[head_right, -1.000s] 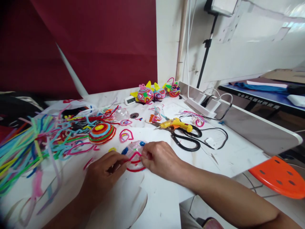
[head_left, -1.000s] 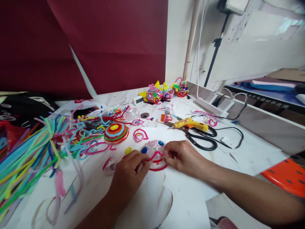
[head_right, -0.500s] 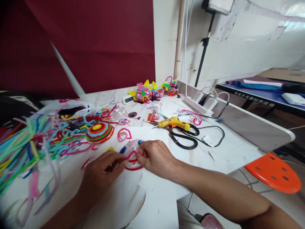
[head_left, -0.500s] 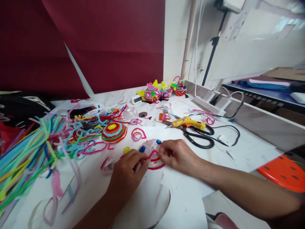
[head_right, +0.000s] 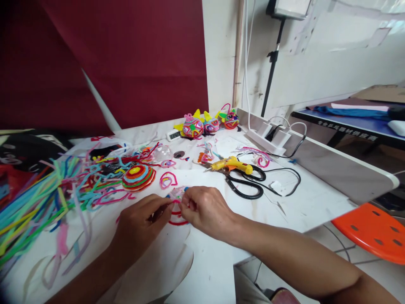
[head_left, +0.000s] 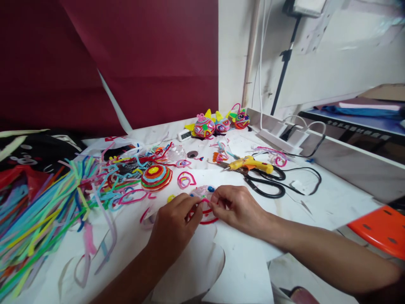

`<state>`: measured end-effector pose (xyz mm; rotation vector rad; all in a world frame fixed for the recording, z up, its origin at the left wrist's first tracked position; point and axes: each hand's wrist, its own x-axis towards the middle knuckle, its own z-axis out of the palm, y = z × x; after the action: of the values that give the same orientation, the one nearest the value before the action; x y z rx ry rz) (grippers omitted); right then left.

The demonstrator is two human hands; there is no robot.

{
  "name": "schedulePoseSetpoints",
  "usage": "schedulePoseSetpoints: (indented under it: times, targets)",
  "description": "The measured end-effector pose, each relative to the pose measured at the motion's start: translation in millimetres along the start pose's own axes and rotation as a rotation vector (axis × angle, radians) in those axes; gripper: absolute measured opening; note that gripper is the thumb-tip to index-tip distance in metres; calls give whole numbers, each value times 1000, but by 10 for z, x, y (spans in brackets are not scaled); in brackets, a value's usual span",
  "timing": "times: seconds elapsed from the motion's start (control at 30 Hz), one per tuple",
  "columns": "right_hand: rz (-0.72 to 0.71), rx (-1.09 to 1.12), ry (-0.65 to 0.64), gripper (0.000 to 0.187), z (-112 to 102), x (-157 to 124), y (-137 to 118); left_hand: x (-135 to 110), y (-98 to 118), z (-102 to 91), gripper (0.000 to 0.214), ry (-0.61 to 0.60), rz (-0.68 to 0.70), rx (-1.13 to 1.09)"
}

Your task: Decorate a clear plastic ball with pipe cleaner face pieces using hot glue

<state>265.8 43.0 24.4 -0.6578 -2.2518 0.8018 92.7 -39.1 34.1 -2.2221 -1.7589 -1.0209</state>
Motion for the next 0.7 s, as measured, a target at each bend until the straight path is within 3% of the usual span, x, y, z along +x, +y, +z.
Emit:
schedulePoseSetpoints:
  times: [0.3, 0.7]
  targets:
    - [-18, 23, -2, 8, -8, -2, -1, 72, 53, 23, 18, 4, 48, 95]
    - [16, 67, 2, 9, -9, 6, -5, 103, 84, 67, 20, 45, -23, 42]
